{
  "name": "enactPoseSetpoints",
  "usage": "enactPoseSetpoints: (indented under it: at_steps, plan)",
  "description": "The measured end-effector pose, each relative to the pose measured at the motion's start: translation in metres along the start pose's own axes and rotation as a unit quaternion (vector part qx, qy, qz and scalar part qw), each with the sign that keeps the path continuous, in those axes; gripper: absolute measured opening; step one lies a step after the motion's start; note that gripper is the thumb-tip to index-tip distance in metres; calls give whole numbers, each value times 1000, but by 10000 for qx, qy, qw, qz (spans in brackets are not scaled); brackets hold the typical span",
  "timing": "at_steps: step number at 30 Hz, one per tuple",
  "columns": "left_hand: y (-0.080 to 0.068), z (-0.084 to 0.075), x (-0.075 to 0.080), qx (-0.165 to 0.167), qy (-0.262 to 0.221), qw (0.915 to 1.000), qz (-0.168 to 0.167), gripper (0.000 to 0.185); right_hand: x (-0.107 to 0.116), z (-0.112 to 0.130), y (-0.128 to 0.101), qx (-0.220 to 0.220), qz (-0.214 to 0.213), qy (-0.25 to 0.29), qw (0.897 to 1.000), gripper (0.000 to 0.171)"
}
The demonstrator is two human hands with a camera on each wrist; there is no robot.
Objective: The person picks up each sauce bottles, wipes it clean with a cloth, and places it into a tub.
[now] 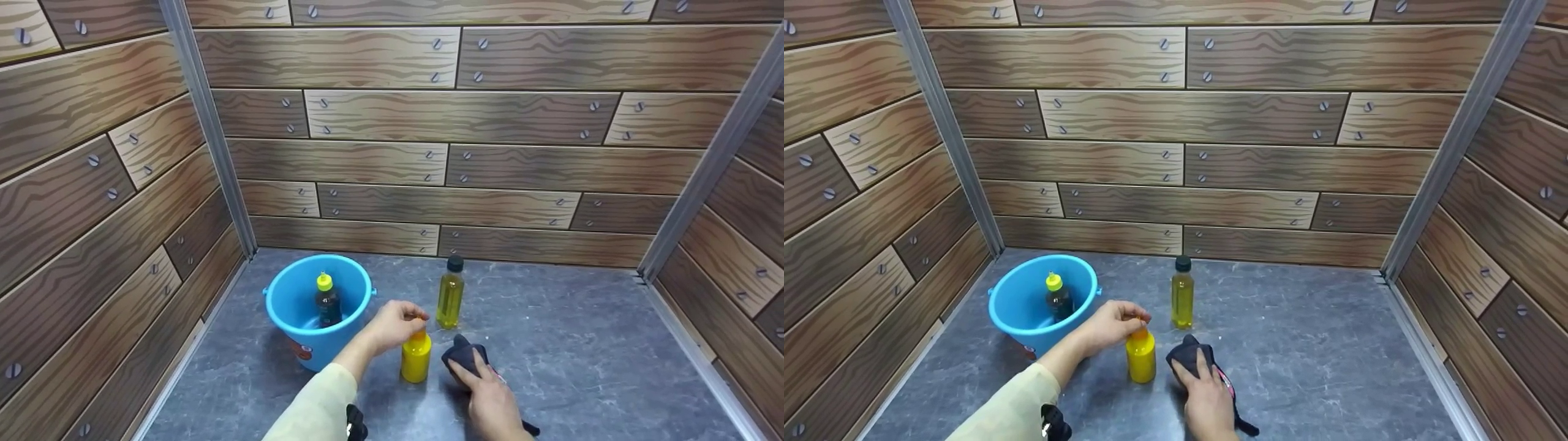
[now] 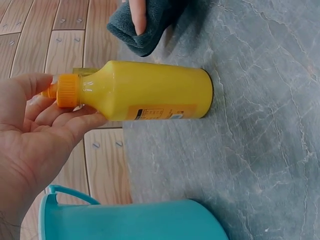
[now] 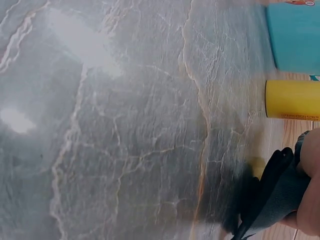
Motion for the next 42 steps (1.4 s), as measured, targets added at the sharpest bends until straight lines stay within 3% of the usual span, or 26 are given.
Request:
enactPoseSetpoints:
  at_steps: [7, 15, 21, 30, 42]
  plan:
    - [-2, 1, -2, -93, -184, 9997, -119, 24, 2, 2, 0, 52, -78, 48, 9999, 72]
    - [-4, -1, -4, -301, 285, 9977, -533, 22, 5, 3, -1, 49, -100, 2, 9999, 74]
    - [-6, 1, -3, -402, 440, 9956, -728, 20, 11, 7, -3, 301, -682, 34, 9972, 72]
    - [-5, 3, -2, -466, 444, 9962, -593, 19, 22, 15, -5, 917, -1421, 224, 9853, 75]
    - [-4, 5, 7, -244, 445, 9986, -152, 23, 27, 26, -2, 1793, -1685, 427, 9683, 83]
Point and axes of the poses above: each hand's wrist, its own y-axis towards the middle knuckle, its own x-axis out of the back of the hand, z = x × y, the point moved 3 cm from there along y, towards the middle knuckle, and after that the axes turned 11 degrees about -y, right-handed, at the moved point
